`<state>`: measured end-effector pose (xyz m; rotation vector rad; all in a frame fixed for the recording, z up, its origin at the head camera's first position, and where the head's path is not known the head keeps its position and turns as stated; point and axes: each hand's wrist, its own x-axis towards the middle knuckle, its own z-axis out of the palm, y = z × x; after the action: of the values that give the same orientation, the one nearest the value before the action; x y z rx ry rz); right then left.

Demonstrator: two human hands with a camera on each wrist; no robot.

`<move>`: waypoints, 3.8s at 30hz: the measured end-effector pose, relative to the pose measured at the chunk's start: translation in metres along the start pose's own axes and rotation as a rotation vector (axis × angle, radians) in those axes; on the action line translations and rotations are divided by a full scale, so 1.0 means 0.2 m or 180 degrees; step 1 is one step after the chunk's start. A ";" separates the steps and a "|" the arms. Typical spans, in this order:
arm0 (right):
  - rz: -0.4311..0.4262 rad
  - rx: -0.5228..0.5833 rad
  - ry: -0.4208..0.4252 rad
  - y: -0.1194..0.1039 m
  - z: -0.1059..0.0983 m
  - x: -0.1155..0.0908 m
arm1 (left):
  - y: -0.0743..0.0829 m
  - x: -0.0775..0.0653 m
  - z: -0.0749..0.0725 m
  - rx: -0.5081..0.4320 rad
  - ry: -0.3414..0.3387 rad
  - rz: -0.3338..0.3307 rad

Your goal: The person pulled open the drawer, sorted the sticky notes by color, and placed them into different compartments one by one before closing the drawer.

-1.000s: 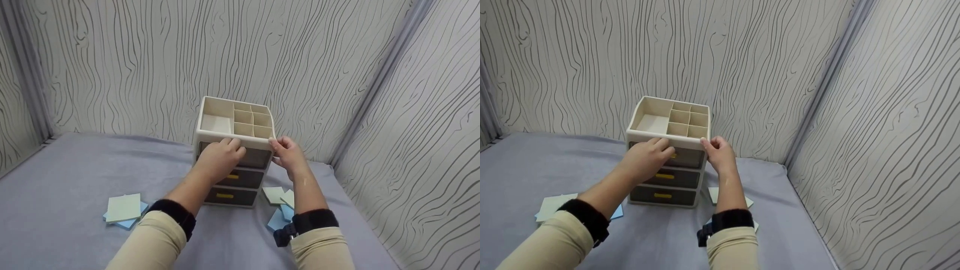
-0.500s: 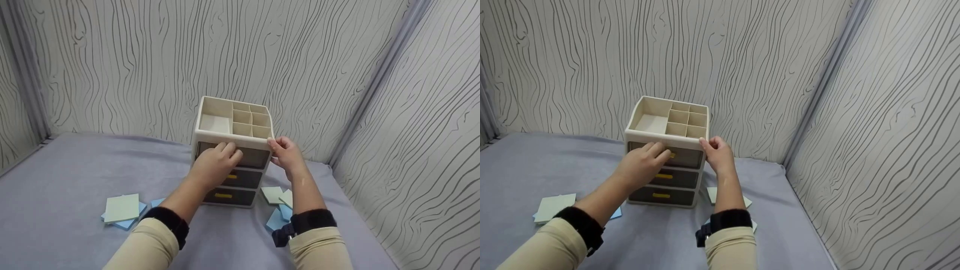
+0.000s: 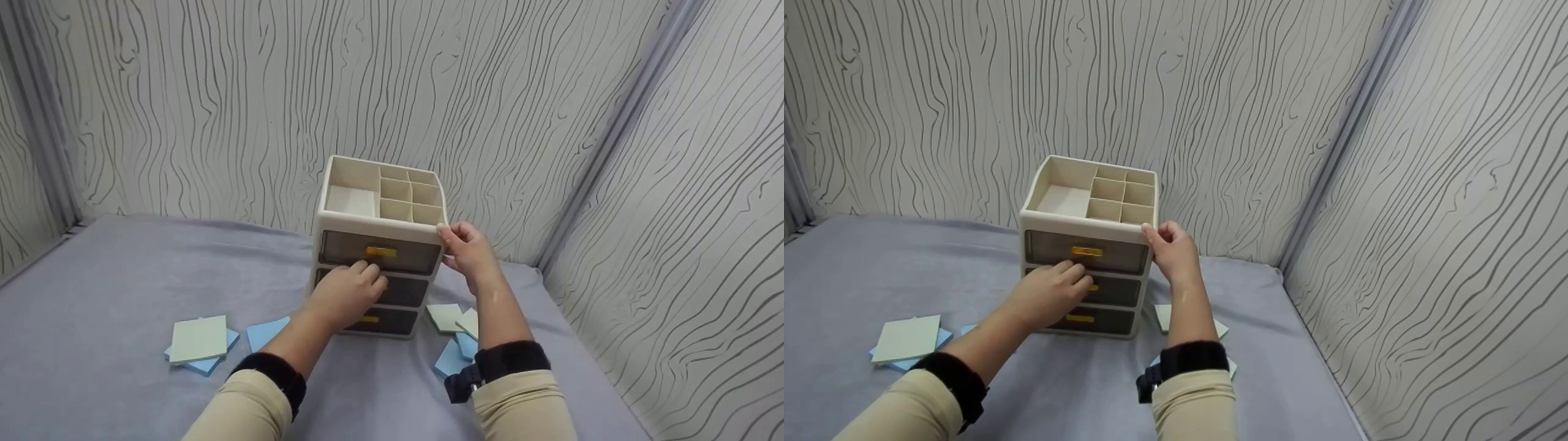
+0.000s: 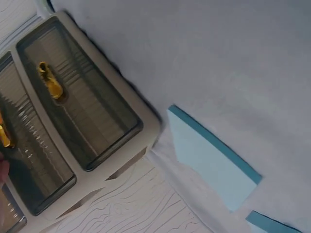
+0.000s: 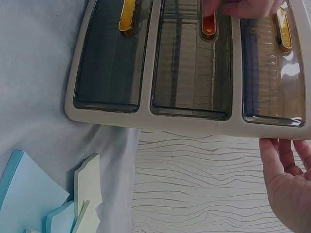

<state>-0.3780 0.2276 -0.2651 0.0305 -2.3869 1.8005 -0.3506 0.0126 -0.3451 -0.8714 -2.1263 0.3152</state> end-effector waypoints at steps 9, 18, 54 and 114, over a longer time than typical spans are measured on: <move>-0.0035 -0.0029 0.0002 0.00 0.00 -0.01 | 0.02 0.01 0.01 0.0139 -0.0141 0.0033; -0.0018 -0.0071 -0.0010 0.00 0.01 0.00 | 0.03 -0.01 0.00 0.0218 -0.0075 0.0096; -0.0002 -0.0086 -0.0030 0.00 0.00 0.00 | 0.15 -0.15 -0.19 0.0194 0.0385 0.0391; -0.0050 -0.0086 -0.0042 0.00 0.00 0.00 | -0.48 -0.72 -0.19 -0.2147 -0.2047 -0.2242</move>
<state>-0.3775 0.2276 -0.2657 0.0580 -2.4128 1.7665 -0.3034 -0.1575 -0.3581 -0.3038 -3.0484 -0.5994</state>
